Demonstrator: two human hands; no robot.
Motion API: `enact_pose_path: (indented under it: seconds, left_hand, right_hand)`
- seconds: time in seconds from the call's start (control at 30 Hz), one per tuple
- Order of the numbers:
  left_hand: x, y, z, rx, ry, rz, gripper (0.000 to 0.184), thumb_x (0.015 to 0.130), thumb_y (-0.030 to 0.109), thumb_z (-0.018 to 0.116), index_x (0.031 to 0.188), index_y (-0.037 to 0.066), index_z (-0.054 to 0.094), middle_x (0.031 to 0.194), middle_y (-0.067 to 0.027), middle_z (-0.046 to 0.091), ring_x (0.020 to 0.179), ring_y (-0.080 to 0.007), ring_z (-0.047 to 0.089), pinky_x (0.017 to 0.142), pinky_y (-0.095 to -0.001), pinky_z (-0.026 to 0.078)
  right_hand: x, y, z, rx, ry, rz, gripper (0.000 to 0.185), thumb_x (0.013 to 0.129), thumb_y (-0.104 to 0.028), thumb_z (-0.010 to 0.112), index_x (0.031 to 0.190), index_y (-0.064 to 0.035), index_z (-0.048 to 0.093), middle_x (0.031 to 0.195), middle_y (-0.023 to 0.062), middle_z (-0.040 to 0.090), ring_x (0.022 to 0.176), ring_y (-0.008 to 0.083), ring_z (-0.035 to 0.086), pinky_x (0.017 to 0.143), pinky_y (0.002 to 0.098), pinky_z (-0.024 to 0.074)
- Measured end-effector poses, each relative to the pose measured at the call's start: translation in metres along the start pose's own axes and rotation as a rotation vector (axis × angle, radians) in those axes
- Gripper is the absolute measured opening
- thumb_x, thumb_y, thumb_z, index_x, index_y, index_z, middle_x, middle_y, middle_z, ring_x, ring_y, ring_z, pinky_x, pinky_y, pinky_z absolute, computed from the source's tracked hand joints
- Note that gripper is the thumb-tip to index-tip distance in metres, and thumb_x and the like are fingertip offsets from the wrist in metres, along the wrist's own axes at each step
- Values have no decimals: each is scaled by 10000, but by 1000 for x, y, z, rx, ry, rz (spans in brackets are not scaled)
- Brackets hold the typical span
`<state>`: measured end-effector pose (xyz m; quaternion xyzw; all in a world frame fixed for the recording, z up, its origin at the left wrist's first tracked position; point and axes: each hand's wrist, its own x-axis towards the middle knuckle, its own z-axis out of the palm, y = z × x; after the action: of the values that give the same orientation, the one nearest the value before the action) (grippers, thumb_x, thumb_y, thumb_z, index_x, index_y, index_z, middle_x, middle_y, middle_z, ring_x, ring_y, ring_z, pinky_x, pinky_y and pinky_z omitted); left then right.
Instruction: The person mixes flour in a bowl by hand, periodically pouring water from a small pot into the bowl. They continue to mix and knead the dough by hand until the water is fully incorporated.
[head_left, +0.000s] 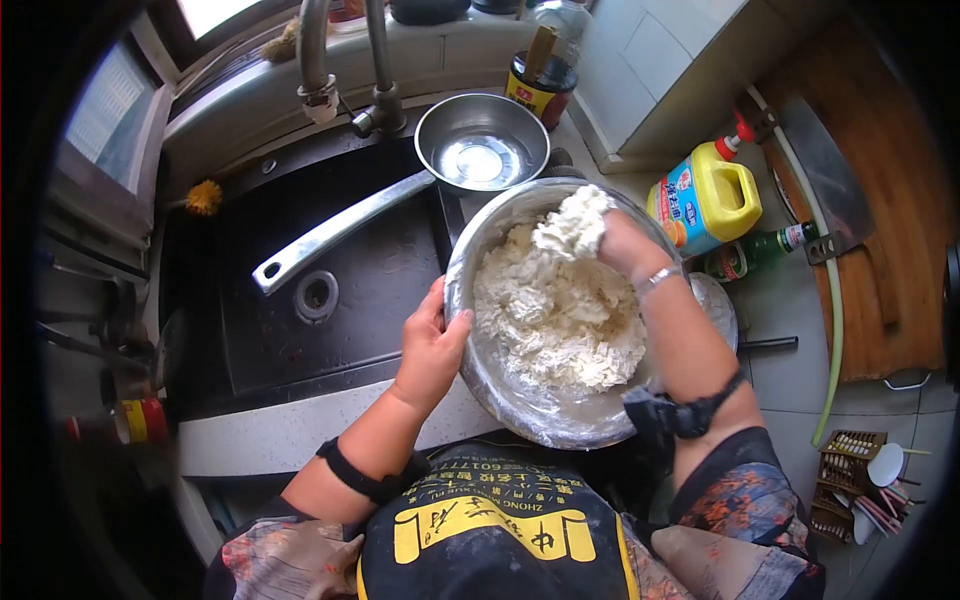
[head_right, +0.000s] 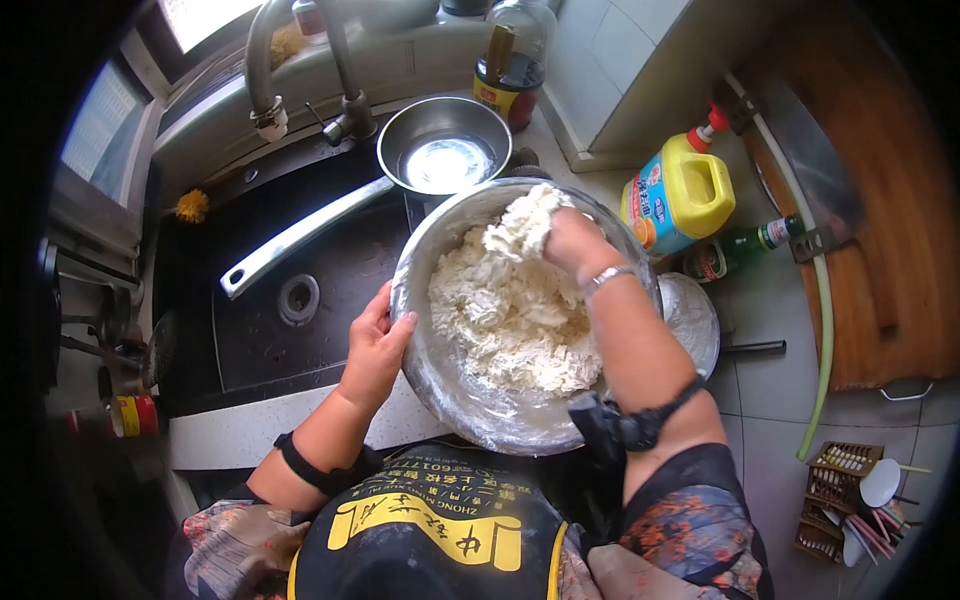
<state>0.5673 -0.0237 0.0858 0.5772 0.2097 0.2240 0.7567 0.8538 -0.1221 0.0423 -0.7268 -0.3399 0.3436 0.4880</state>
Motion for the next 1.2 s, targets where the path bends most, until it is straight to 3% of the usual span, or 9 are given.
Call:
enact_pose_path:
  seconds: [0.13, 0.2, 0.4, 0.47, 0.7, 0.93, 1.07, 1.1, 1.2]
  left_hand:
    - [13, -7, -2, 112, 21, 93, 354, 837, 30, 460, 1183, -37, 419, 1038, -49, 530, 925, -87, 475, 827, -213, 375]
    - [16, -9, 0, 49, 74, 130, 307, 849, 47, 462, 1147, -28, 456, 963, -39, 562, 864, -76, 491, 778, -209, 398]
    - [31, -9, -4, -60, 101, 24, 257, 909, 146, 419, 1077, -15, 528, 905, -15, 578, 820, -57, 490, 728, -195, 410]
    - [32, -8, -3, -213, 98, -34, 318, 922, 231, 403, 1055, -20, 545, 902, -28, 591, 814, -76, 519, 727, -205, 425]
    - [27, -2, -8, -553, 130, -286, 635, 887, 524, 245, 1084, -24, 500, 1034, -133, 573, 953, -220, 561, 845, -323, 433]
    - [28, 3, -5, -721, 40, -222, 660, 896, 508, 228, 1156, -62, 436, 1068, -146, 555, 957, -209, 559, 848, -310, 444]
    - [27, 1, -6, -481, 53, -109, 518, 897, 404, 399, 1157, -39, 467, 990, -89, 581, 852, -125, 558, 761, -251, 457]
    - [28, -3, -4, -431, 94, -81, 377, 874, 235, 509, 1132, -38, 489, 974, -61, 577, 823, -92, 539, 745, -232, 443]
    - [24, 1, 0, -166, 69, -90, 335, 844, 105, 516, 1151, -24, 483, 1007, -60, 562, 887, -93, 524, 785, -223, 424]
  right_hand:
    - [0, -62, 65, -820, -96, 139, 250, 641, -159, 599, 848, -21, 625, 909, 208, 601, 854, 319, 591, 757, 352, 460]
    - [-23, -100, 95, -952, -187, 79, 194, 635, -121, 573, 780, -8, 634, 820, 213, 608, 791, 328, 601, 720, 368, 470]
    - [-91, -118, 116, -1116, -594, -358, 145, 624, -68, 526, 713, -4, 621, 716, 186, 606, 708, 327, 601, 677, 389, 475]
    - [-102, -134, 115, -951, -511, -400, 118, 584, -24, 525, 685, 7, 577, 712, 211, 579, 678, 382, 561, 650, 419, 458]
    - [-91, -155, 129, -962, -330, -318, 131, 630, -49, 531, 718, -6, 617, 732, 199, 602, 719, 335, 601, 678, 385, 476]
    - [-69, -107, 126, -1058, -97, -89, 148, 653, -89, 526, 730, -28, 637, 768, 180, 617, 753, 316, 607, 718, 366, 478]
    - [-59, -91, 98, -1099, 67, 103, 177, 690, -106, 513, 794, -19, 627, 789, 189, 615, 759, 314, 605, 715, 377, 476]
    - [-59, -80, 83, -1086, 106, 139, 194, 706, -143, 527, 826, -24, 622, 807, 187, 615, 772, 316, 601, 710, 379, 473]
    - [-59, -56, 39, -875, 154, 25, 275, 731, -280, 581, 889, -56, 612, 858, 177, 615, 811, 322, 590, 698, 382, 466]
